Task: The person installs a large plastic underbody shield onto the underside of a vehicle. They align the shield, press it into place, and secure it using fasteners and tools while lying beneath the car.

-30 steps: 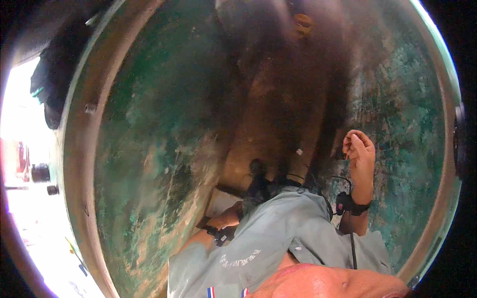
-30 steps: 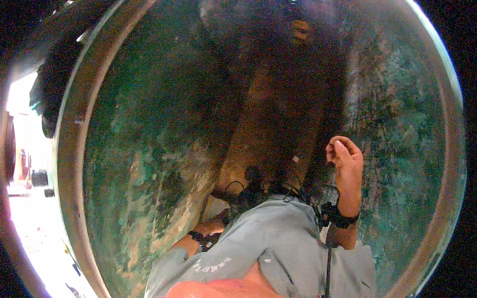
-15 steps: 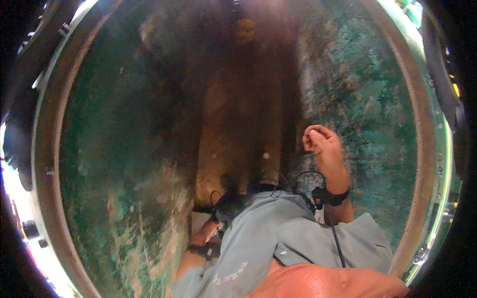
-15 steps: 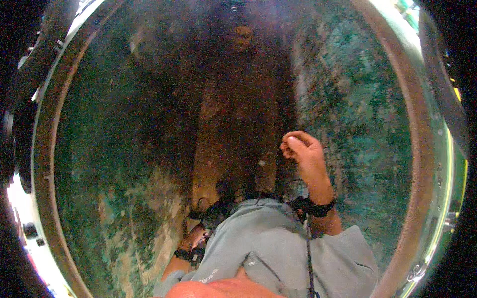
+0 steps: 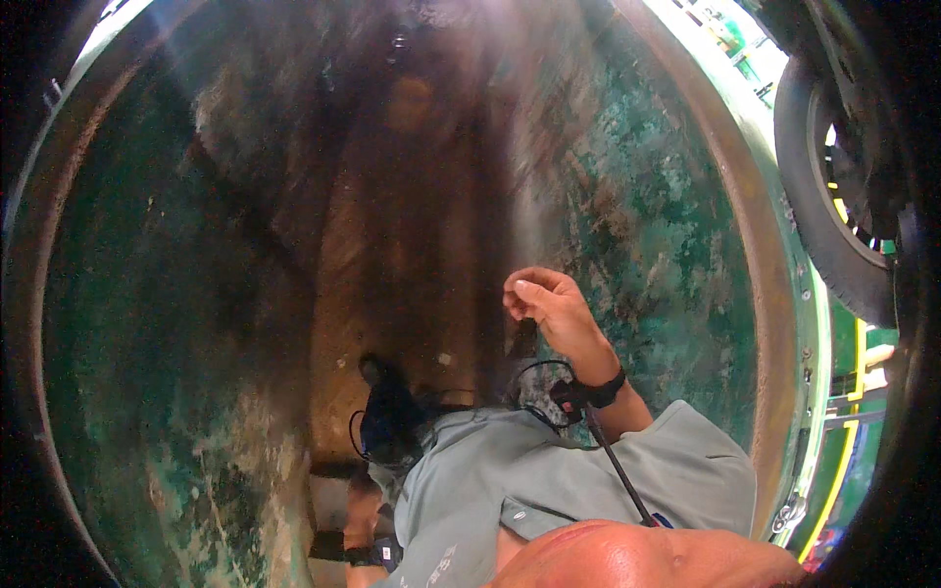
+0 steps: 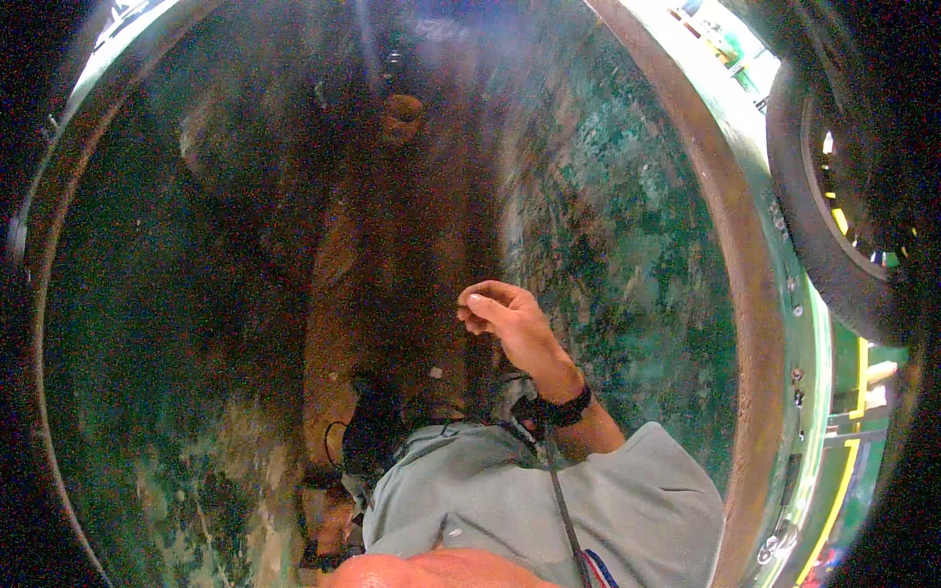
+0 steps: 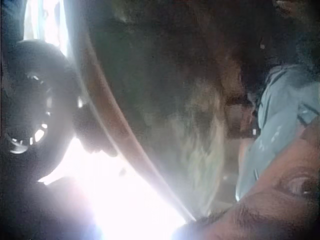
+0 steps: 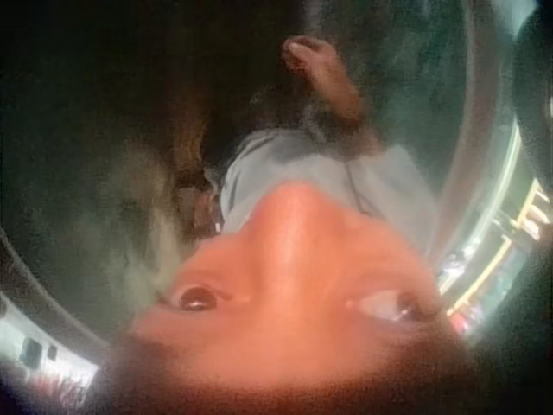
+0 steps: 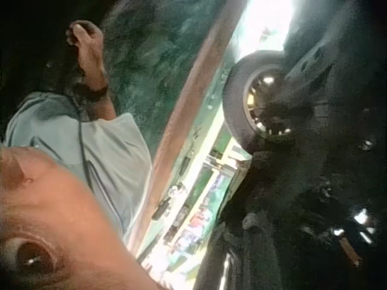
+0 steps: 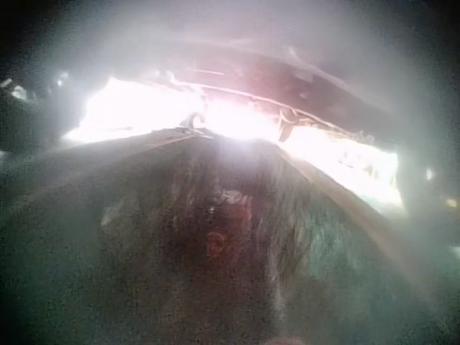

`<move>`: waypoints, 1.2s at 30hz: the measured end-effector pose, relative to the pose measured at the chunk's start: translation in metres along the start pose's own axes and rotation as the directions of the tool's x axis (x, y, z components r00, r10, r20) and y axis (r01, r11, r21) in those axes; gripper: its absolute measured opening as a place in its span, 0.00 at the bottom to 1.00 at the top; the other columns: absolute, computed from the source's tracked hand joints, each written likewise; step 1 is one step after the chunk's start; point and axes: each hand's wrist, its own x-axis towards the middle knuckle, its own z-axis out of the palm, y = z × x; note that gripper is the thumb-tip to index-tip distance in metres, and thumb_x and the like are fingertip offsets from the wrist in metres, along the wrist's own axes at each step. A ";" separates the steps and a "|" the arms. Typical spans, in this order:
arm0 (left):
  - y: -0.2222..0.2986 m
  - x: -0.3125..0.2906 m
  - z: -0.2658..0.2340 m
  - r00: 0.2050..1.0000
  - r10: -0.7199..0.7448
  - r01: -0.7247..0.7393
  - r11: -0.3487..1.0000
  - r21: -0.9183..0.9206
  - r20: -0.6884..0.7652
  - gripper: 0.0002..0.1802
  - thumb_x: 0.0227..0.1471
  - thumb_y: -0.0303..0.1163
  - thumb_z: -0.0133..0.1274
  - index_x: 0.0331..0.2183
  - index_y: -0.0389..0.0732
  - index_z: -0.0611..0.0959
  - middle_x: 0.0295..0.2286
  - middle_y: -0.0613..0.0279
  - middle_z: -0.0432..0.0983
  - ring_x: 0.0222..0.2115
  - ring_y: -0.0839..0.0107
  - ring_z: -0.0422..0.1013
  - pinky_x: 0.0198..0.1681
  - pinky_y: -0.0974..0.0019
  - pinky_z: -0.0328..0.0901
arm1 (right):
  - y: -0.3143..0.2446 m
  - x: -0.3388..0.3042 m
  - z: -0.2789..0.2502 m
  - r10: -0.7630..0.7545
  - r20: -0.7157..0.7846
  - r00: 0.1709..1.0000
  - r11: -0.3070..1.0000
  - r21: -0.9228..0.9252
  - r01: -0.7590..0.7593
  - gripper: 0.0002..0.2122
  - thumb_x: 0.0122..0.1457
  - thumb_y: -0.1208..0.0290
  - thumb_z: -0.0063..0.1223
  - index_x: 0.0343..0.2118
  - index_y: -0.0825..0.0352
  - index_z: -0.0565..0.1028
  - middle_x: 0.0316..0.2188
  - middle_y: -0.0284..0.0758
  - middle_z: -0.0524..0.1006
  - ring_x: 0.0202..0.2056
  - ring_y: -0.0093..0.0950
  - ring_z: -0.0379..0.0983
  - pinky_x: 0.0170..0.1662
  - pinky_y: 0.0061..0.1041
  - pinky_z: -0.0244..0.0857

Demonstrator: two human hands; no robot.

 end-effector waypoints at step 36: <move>0.224 0.313 -0.049 0.918 -0.379 0.395 0.859 -0.324 0.115 0.15 0.55 0.36 0.56 0.42 0.38 0.81 0.33 0.54 0.82 0.33 0.57 0.78 0.35 0.55 0.70 | -0.115 0.419 -0.007 0.187 0.051 0.981 0.951 -0.261 -0.167 0.09 0.66 0.70 0.55 0.42 0.70 0.79 0.36 0.35 0.80 0.38 0.25 0.77 0.43 0.25 0.72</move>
